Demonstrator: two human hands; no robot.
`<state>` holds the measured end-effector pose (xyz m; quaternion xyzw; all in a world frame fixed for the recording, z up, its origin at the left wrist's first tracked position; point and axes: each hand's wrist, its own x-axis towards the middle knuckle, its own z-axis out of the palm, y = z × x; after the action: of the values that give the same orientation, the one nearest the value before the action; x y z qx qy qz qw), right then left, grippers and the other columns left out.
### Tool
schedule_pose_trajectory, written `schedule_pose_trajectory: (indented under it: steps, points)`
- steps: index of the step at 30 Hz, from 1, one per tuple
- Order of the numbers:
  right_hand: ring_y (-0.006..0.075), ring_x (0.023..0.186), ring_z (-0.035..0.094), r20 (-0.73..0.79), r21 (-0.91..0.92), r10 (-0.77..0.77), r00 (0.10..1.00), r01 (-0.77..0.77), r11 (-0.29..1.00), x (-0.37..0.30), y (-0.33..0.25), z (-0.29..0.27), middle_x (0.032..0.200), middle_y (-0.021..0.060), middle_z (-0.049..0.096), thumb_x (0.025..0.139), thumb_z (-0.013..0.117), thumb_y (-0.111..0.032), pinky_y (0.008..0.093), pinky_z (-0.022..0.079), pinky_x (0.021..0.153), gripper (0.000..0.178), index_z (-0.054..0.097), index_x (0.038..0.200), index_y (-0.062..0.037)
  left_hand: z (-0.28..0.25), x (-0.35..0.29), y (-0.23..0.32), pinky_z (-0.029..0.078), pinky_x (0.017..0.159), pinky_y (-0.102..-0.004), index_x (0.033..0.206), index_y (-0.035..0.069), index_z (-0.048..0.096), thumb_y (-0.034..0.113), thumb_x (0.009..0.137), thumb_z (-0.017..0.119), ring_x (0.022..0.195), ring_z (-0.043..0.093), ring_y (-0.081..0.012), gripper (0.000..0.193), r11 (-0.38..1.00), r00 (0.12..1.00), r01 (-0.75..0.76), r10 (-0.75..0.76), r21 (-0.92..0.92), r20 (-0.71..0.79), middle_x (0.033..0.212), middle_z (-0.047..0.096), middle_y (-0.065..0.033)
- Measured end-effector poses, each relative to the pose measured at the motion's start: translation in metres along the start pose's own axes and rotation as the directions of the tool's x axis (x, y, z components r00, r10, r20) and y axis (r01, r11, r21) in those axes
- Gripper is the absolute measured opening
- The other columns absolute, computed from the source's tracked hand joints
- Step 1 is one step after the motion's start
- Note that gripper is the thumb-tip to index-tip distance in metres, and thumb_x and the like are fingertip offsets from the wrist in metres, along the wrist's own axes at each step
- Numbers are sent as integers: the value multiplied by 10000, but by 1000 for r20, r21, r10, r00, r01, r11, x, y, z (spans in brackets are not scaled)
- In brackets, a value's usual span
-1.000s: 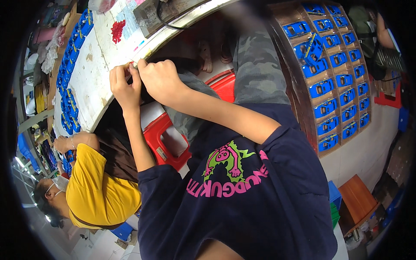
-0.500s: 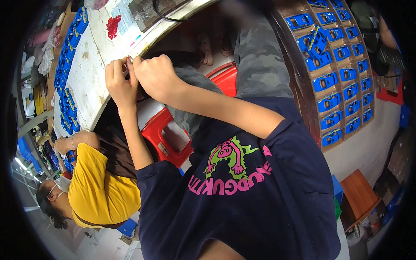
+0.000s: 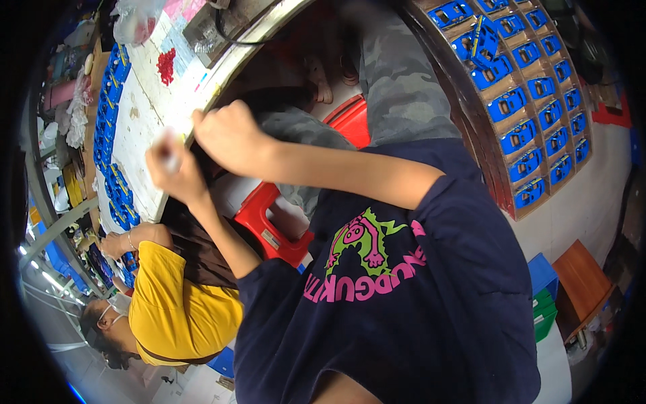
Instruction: The person repeatedly picks up blue plastic car-shaped frames and uses a heated metal rod to smooth or melt edges and seams. They handle the parts one by one, rotating them to access different sides, and place the finished pieces into a cardboard tray.
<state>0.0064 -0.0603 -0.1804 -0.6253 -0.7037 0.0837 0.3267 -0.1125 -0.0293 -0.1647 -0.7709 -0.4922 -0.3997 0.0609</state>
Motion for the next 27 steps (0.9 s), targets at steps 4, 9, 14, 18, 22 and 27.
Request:
schedule_pose_trajectory:
  steps: [4,9,14,18,22,27]
  points:
    - [166,516,571,-184,23,-90,979,96,995,49,-41,31,558,45,554,674,515,-156,253,416,442,150,470,744,-31,-35,-6,6,380,557,-248,748,-34,530,5,755,531,584,446,-139,40,991,974,133,-125,27,-191,698,541,-80]
    - [203,711,545,-125,-211,-33,992,6,977,51,-60,53,960,210,479,721,494,-147,257,420,454,454,433,1130,40,-54,-14,26,393,585,-234,736,-45,492,2,783,519,610,442,-124,72,987,954,158,-164,-42,-250,672,493,-62]
    - [193,613,510,-160,248,-273,949,306,919,-69,15,3,929,111,495,662,592,-185,285,389,590,326,512,949,-55,-59,-27,34,424,616,-260,733,-48,463,-22,782,496,618,445,-160,64,973,952,172,-205,-156,-228,693,465,-81]
    - [214,550,478,-263,25,-189,946,203,979,-98,119,-65,612,66,468,599,559,-127,331,373,505,95,475,610,-84,-43,-27,51,365,563,-272,716,-28,444,-44,747,486,611,420,-190,54,963,959,36,-108,-268,-261,675,434,-93]
    - [295,799,477,-603,-355,-184,776,-55,933,-20,216,-162,814,139,508,629,585,-126,399,355,728,275,512,874,-26,-31,-12,81,329,522,-288,717,-14,483,-47,699,505,563,414,-203,44,931,965,-96,0,-352,-262,629,444,-89]
    - [321,927,473,-640,-482,-3,769,-397,781,33,319,-207,992,178,506,624,674,-417,379,357,814,611,495,996,33,-18,12,120,359,529,-295,731,13,514,-22,647,545,535,431,-210,97,861,950,-261,149,-436,-276,603,456,-70]
